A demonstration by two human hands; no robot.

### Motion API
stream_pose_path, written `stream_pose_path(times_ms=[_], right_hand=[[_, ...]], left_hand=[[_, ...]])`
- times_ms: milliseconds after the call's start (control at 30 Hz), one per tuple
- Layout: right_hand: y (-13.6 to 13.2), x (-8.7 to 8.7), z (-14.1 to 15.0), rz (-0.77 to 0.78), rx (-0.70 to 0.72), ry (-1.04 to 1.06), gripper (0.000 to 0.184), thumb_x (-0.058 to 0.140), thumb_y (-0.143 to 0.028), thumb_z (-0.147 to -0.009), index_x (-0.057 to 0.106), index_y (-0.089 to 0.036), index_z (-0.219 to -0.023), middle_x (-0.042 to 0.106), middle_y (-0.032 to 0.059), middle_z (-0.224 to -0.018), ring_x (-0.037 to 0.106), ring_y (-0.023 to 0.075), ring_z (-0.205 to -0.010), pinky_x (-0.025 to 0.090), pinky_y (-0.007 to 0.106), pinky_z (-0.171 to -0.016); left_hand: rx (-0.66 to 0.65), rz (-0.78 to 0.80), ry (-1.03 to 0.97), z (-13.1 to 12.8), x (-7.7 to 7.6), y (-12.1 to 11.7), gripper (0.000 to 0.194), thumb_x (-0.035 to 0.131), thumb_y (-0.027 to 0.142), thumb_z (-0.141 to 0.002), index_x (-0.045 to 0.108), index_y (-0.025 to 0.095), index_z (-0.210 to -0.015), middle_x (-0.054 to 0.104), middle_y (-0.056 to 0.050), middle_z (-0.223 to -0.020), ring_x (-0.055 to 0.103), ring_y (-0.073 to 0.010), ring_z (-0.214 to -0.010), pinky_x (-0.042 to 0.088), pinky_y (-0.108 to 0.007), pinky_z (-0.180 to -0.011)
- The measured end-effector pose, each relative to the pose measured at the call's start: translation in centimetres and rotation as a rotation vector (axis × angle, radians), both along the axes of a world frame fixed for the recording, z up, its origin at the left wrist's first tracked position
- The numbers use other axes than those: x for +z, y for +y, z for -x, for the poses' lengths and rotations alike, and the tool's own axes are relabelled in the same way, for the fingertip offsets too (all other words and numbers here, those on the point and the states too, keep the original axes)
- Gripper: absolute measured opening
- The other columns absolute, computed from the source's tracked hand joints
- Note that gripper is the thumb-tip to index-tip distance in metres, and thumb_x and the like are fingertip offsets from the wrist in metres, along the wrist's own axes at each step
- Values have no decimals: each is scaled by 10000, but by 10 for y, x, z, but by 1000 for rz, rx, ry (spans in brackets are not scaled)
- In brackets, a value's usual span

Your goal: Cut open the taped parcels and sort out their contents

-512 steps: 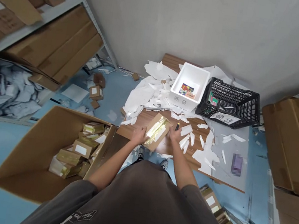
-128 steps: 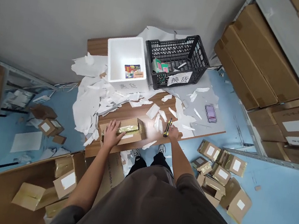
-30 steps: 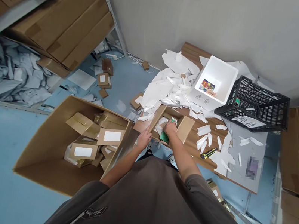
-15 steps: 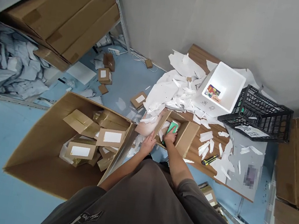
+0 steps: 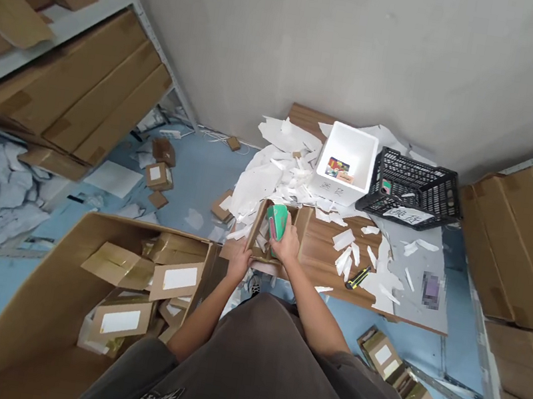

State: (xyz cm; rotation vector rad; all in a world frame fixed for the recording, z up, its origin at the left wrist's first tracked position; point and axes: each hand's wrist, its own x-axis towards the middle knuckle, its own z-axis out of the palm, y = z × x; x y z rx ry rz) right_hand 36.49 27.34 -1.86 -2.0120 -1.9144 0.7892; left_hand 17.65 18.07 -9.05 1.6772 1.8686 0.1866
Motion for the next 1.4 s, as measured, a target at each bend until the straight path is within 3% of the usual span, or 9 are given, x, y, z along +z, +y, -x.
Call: stream_pose_path(times_ms=[133, 267, 367, 467, 600, 733, 1067, 1233, 1400], right_hand=[[-1, 30, -55, -135, -33, 216, 1211, 778, -345, -788, 122, -248, -1801, 454, 152, -1701, 502, 409, -1507, 462, 507, -1216], [-9, 29, -125, -224, -82, 588, 1250, 800, -318, -747, 126, -251, -1797, 332, 132, -1780, 390, 339, -1603, 337, 492, -1325], [-22, 9, -170, -141, -129, 833, 1307, 850, -364, -737, 90, -282, -1798, 376, 148, -1745, 424, 311, -1588, 392, 487, -1289], [-37, -12, -200, -62, -172, 955, 1341, 901, -411, -702, 124, -326, -1791, 441, 154, -1693, 469, 323, -1561, 465, 508, -1227], [-48, -33, -227, -30, -161, 1068, 1326, 905, -396, -669, 181, -345, -1779, 484, 138, -1660, 548, 323, -1491, 530, 476, -1163], [-44, -54, -252, -18, -140, 1024, 1253, 875, -318, -634, 286, -305, -1740, 538, 139, -1621, 618, 317, -1394, 533, 490, -1150], [-57, -147, -262, 22, -108, 533, 698, 747, -200, -677, 654, -189, -1368, 726, 143, -1317, 673, 338, -1218, 547, 476, -1093], [-71, -163, -264, 49, -128, 420, 849, 756, -173, -688, 581, -181, -1518, 643, 196, -1463, 627, 384, -1341, 503, 506, -1150], [-72, -148, -264, 67, -95, 436, 1097, 849, -321, -685, 400, -211, -1680, 574, 192, -1561, 559, 423, -1446, 484, 546, -1176]], left_hand=[[-71, 22, 180, 12, 25, 2, 264, 778, 230, -910, 761, 213, -1173, 298, -148, -1812, 413, -428, -1598, 430, -590, -1253], [-92, -126, 224, 12, 64, 2, 540, 848, 280, -848, 699, 222, -1364, 308, -176, -1800, 191, -502, -1674, 294, -708, -1299], [-97, -299, -16, -28, 88, 19, 489, 742, 394, -955, 679, 242, -1416, 558, -155, -1636, 414, -414, -1589, 365, -605, -1300], [-113, -238, -377, -103, 96, 58, 726, 800, 446, -911, 570, 234, -1566, 657, -156, -1514, 638, -359, -1370, 492, -538, -1206], [-169, -2, -808, -200, 84, 115, 1150, 1019, 448, -653, 462, 199, -1629, 652, -192, -1499, 679, -349, -1281, 557, -498, -1103], [-179, 104, -982, -246, 57, 128, 1167, 1065, 374, -544, 493, 191, -1544, 688, -170, -1415, 715, -308, -1192, 581, -450, -1038], [-26, 20, -590, -278, -29, 49, 868, 929, 118, -651, 568, 224, -1433, 730, -101, -1327, 699, -289, -1209, 545, -441, -1088], [-31, -64, -606, -273, -25, 38, 822, 930, 251, -722, 604, 226, -1477, 592, -157, -1553, 587, -332, -1420, 517, -483, -1168], [-54, -132, -576, -271, -13, 44, 519, 788, 201, -812, 711, 220, -1325, 658, -139, -1477, 633, -302, -1376, 563, -473, -1132]])
